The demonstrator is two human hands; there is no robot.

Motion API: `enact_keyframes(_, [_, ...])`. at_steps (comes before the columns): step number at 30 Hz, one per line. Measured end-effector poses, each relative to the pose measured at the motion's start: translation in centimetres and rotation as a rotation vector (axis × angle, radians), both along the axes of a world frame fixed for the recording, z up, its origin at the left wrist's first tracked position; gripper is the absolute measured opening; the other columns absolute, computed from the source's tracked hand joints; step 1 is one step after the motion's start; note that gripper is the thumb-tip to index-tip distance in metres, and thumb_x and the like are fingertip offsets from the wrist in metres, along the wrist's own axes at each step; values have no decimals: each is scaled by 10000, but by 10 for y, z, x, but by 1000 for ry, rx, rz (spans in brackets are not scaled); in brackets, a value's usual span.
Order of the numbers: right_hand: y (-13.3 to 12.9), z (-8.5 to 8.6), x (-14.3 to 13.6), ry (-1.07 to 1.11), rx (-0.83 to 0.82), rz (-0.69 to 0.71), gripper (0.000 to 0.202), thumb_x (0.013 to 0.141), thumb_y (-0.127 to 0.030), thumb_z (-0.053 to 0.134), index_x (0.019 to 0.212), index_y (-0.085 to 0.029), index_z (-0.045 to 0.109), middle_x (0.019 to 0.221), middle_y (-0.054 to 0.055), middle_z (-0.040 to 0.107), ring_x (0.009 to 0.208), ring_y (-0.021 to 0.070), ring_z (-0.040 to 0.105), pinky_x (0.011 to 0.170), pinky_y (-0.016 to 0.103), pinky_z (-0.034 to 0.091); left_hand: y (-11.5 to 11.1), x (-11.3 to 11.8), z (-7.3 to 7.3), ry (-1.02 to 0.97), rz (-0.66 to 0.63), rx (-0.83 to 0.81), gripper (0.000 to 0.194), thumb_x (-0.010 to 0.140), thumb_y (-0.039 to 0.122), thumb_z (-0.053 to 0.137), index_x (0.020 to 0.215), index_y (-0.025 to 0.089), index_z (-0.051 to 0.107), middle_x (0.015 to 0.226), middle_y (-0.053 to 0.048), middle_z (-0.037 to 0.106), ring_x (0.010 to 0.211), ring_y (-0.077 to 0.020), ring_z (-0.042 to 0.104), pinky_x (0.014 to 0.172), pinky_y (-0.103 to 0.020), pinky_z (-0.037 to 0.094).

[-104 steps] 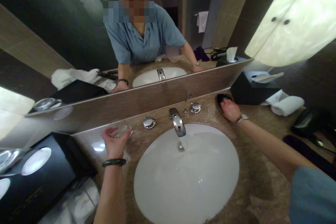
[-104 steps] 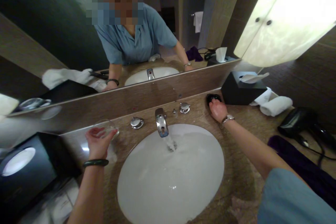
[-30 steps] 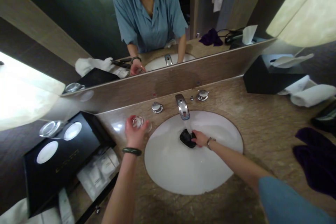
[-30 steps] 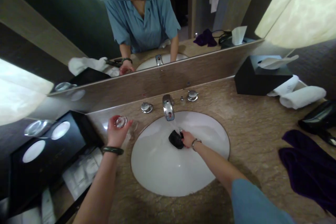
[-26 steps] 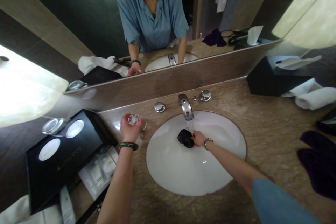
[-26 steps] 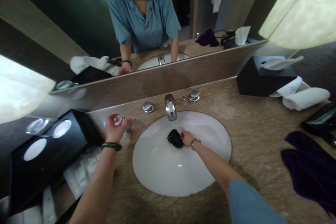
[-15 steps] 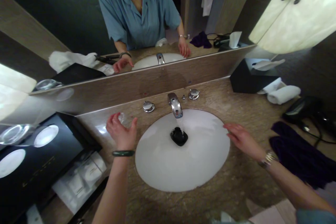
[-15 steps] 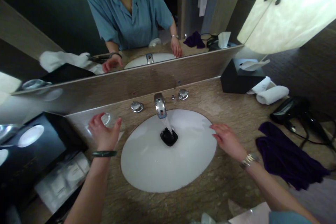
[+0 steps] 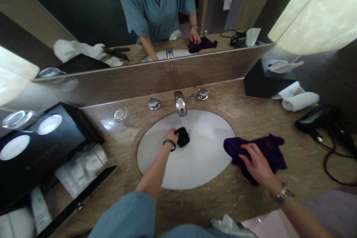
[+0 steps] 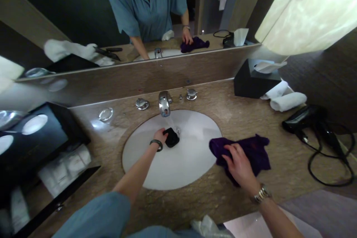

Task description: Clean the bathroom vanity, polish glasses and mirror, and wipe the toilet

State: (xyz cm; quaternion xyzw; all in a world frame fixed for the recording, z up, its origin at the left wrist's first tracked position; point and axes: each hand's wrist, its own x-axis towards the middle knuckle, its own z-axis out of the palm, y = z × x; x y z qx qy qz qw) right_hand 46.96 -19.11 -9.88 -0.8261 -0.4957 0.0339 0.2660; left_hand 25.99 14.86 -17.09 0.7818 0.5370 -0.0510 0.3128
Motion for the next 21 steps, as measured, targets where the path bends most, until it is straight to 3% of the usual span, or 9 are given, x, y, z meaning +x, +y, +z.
enact_keyframes(3, [98, -3, 3, 159, -22, 258, 431, 999, -376, 531, 1380, -176, 525, 1313, 160, 561, 1235, 258, 567, 1102, 444, 476, 9, -23, 30, -62, 9, 111, 165, 862, 54, 546, 952, 146, 649, 1096, -142, 674, 1024, -249, 647, 897, -337, 492])
enact_keyframes(6, [172, -34, 7, 112, -397, 579, 668, 907, -288, 672, 1526, -196, 440, 1555, 151, 412, 1467, 339, 338, 1214, 533, 320, 12, -61, 59, -110, 58, 195, 114, 866, 90, 516, 894, 168, 593, 1009, -118, 640, 957, -245, 619, 857, -351, 489])
enact_keyframes(8, [191, -59, -13, 25, -656, 617, 700, 888, -258, 685, 1541, -204, 442, 1628, 155, 310, 1503, 415, 231, 1185, 600, 310, 7, -90, 73, -218, 123, 228, 62, 866, 137, 517, 852, 194, 538, 895, -76, 607, 873, -227, 599, 807, -344, 487])
enact_keyframes(10, [187, -81, -59, 16, -778, 593, 632, 928, -283, 629, 1535, -223, 462, 1634, 174, 287, 1474, 459, 257, 1105, 635, 379, -3, -116, 82, -428, 233, 242, 7, 861, 207, 527, 862, 206, 520, 840, -48, 590, 822, -214, 587, 789, -346, 487])
enact_keyframes(13, [177, -96, -155, 170, -698, 765, 604, 937, -324, 619, 1523, -314, 473, 1588, 145, 369, 1388, 412, 377, 1034, 594, 455, -21, -142, 87, -726, 477, 115, 212, 851, 363, 578, 976, 191, 582, 911, -63, 652, 889, -225, 627, 856, -370, 504])
enact_keyframes(15, [193, -97, -203, 220, -582, 897, 571, 939, -330, 624, 1497, -311, 506, 1562, 129, 406, 1347, 363, 419, 1036, 533, 473, -30, -150, 89, -830, 647, -37, 383, 821, 481, 636, 1045, 172, 617, 963, -82, 693, 926, -239, 653, 873, -373, 517])
enact_keyframes(16, [210, -96, -213, 202, -545, 923, 528, 954, -322, 605, 1476, -284, 534, 1559, 135, 412, 1343, 359, 423, 1046, 523, 465, -33, -153, 90, -864, 712, -98, 454, 798, 535, 663, 1053, 161, 628, 972, -90, 705, 923, -243, 661, 863, -370, 524])
enact_keyframes(18, [252, -94, -197, 106, -542, 913, 449, 995, -248, 525, 1442, -248, 572, 1559, 145, 423, 1358, 372, 410, 1090, 560, 402, -35, -156, 91, -897, 799, -154, 544, 746, 622, 702, 1000, 145, 644, 927, -92, 712, 869, -241, 665, 817, -363, 535])
enact_keyframes(21, [284, -92, -105, -100, -649, 808, 542, 1006, -69, 361, 1477, -274, 531, 1535, 121, 458, 1351, 334, 433, 1117, 574, 306, -36, -165, 92, -887, 865, -150, 613, 701, 708, 712, 912, 137, 640, 808, -64, 678, 773, -226, 647, 764, -365, 541])
